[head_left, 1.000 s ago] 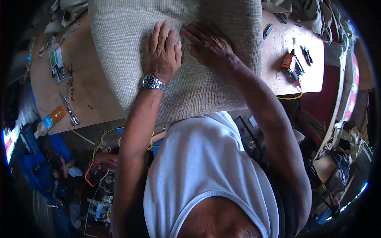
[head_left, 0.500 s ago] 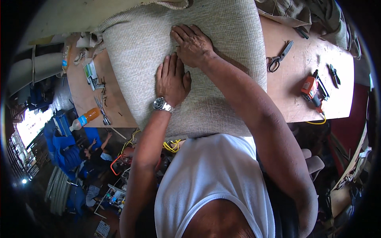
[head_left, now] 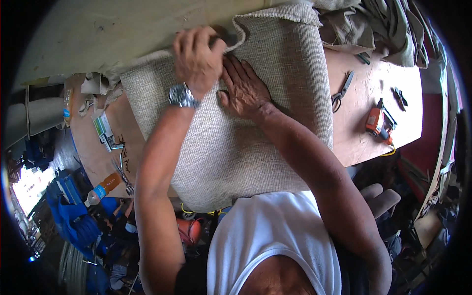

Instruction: The person wraps a piece of beige fabric around a wooden chair back frame. They smooth the fabric by hand, use a staple gun to secure it to the wood, and trim the excess material with scissors. The process involves repeated adjustments and stapling to ensure the fabric is taut and properly aligned.

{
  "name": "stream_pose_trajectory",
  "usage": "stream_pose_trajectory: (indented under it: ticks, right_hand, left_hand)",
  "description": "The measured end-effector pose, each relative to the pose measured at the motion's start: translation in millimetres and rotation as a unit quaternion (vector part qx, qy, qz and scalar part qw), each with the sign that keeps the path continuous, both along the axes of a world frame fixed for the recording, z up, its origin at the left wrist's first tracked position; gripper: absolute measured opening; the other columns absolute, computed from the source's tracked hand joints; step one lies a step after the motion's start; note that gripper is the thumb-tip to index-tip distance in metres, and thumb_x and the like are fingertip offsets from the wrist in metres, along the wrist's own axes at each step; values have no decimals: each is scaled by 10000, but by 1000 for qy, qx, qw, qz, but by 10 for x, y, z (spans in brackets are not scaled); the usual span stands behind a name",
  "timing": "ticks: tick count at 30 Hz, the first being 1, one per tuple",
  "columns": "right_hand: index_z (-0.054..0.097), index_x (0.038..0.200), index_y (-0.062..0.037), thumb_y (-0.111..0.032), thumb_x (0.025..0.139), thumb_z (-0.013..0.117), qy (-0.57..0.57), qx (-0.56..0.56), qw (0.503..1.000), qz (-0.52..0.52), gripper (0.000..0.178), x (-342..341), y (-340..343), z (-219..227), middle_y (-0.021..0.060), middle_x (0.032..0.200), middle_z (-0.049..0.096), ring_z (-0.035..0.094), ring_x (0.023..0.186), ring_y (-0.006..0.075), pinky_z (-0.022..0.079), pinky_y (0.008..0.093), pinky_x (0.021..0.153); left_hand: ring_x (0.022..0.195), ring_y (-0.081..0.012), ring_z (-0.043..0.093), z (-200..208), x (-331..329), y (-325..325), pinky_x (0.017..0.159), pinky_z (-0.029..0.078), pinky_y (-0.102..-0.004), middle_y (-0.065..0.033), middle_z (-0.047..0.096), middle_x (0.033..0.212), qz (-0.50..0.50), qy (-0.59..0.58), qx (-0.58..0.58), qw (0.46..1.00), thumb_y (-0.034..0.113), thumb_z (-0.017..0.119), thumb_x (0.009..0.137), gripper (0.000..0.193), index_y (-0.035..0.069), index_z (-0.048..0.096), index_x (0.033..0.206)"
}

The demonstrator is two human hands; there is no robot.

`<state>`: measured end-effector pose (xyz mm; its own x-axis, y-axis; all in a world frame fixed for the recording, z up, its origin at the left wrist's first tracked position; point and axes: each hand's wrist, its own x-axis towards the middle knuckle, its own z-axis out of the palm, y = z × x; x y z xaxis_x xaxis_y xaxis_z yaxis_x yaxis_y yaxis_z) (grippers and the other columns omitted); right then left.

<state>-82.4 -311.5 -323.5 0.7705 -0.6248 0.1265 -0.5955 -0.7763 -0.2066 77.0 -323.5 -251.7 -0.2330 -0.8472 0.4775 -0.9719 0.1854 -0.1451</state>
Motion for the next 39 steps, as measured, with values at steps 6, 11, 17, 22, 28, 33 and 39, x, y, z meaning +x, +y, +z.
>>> stream_pose_trajectory:
  ticks: [6, 11, 17, 22, 28, 33, 39]
  right_hand:
    - [577, 1295, -61, -398, 934, 524, -51, 83, 995, 30, 496, 40, 34, -237, 139, 1340, 590, 534, 1282, 284, 355, 458, 1128]
    - [552, 1335, 4, -388, 905, 567, -112, -52, 992, 21, 582, 73, -14, -161, 183, 1393, 564, 533, 1285, 309, 345, 471, 1137]
    - [564, 1329, 10, -403, 912, 587, -91, 37, 993, 70, 587, 37, -255, 44, 198, 1317, 616, 565, 1255, 307, 394, 436, 1076]
    - [574, 1316, 1, -416, 926, 573, -52, 94, 992, 70, 571, -36, -217, 15, 198, 1273, 643, 616, 1187, 327, 436, 455, 1054]
    - [600, 1290, -50, -404, 899, 582, -135, 53, 987, 66, 527, -48, -204, -112, 197, 1253, 647, 622, 1168, 338, 450, 478, 1053]
    - [668, 1199, -55, -384, 871, 599, -125, 101, 983, 85, 470, -42, -246, -11, 195, 1252, 650, 575, 1235, 327, 405, 480, 1093]
    - [598, 1338, -85, -406, 894, 581, -78, 125, 986, 74, 548, -77, -204, -66, 176, 1394, 578, 501, 1345, 317, 340, 466, 1165]
  left_hand:
    - [1111, -283, 645, -261, -177, 793, 924, 534, -432, -79, 646, 1216, -23, 112, 130, 985, 96, 593, 868, 120, 74, 647, 973]
    - [1321, -308, 522, -175, 33, 449, 1085, 415, -484, -143, 583, 1395, 52, 37, 96, 993, 103, 605, 871, 376, 64, 602, 1245]
    - [1165, -324, 606, -351, 301, -67, 1033, 459, -442, -166, 666, 1220, 47, 93, 266, 958, 112, 621, 823, 489, 61, 568, 1307]
    - [1084, -342, 633, -412, 117, 14, 916, 516, -455, -147, 686, 1072, 31, 120, 217, 968, 70, 616, 794, 393, 44, 613, 1186]
    - [1018, -314, 611, -292, -17, 48, 850, 529, -444, -133, 636, 1006, 119, 168, 271, 941, 135, 697, 757, 276, 40, 664, 1014]
    - [1072, -318, 568, -263, -159, 199, 987, 414, -485, -142, 599, 1122, 78, 71, 234, 967, 188, 641, 773, 342, 23, 695, 1068]
    - [1164, -358, 560, -172, -326, 471, 993, 461, -467, -177, 575, 1287, 70, 185, 242, 950, 196, 671, 808, 455, 7, 614, 1218]
